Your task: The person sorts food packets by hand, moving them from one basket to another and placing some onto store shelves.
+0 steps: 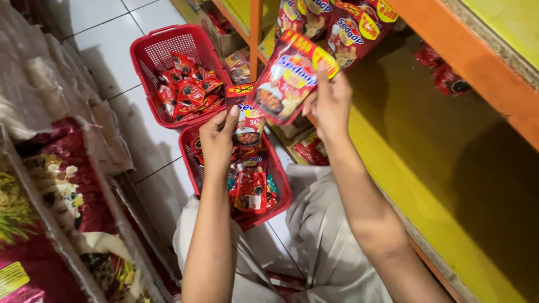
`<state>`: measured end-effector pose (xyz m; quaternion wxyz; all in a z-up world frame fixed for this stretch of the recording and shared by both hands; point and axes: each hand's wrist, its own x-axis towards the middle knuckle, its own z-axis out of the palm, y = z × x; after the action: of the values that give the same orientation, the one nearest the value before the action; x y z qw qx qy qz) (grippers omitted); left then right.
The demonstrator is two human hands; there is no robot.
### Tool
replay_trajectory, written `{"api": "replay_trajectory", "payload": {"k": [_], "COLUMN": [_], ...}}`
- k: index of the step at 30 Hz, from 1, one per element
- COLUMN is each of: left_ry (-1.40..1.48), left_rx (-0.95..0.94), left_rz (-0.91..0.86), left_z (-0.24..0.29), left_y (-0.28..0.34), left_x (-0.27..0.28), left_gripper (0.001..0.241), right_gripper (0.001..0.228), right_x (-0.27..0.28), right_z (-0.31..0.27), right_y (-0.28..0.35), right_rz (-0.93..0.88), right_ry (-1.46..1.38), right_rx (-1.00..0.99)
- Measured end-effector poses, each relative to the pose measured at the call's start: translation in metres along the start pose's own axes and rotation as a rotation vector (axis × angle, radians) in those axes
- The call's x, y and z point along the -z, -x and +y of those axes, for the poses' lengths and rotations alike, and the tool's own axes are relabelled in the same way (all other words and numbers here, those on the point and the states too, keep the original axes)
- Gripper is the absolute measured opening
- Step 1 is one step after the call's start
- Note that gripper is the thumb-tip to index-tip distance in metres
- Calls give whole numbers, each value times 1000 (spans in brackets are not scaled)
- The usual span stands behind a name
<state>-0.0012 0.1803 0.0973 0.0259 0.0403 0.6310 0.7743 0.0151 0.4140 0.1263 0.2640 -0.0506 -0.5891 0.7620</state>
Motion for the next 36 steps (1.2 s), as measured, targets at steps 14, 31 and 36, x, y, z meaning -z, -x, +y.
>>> {"api": "replay_trajectory", "payload": {"k": [14,31,36], "left_ry": [134,111,58], "left_rx": [17,35,26], "left_rz": [12,-4,12], "left_z": [-34,-32,-26], "left_y": [-6,-5,-3], "left_x": [-22,-19,-14], "left_gripper": [27,28,28], "right_gripper": [32,38,37], "right_x": [43,58,67], "right_z": [27,89,92], "right_y": [-50,-83,-93], "right_rz": [170,465,501], "right_ry": [525,745,811], "right_rx": [82,365,350]}}
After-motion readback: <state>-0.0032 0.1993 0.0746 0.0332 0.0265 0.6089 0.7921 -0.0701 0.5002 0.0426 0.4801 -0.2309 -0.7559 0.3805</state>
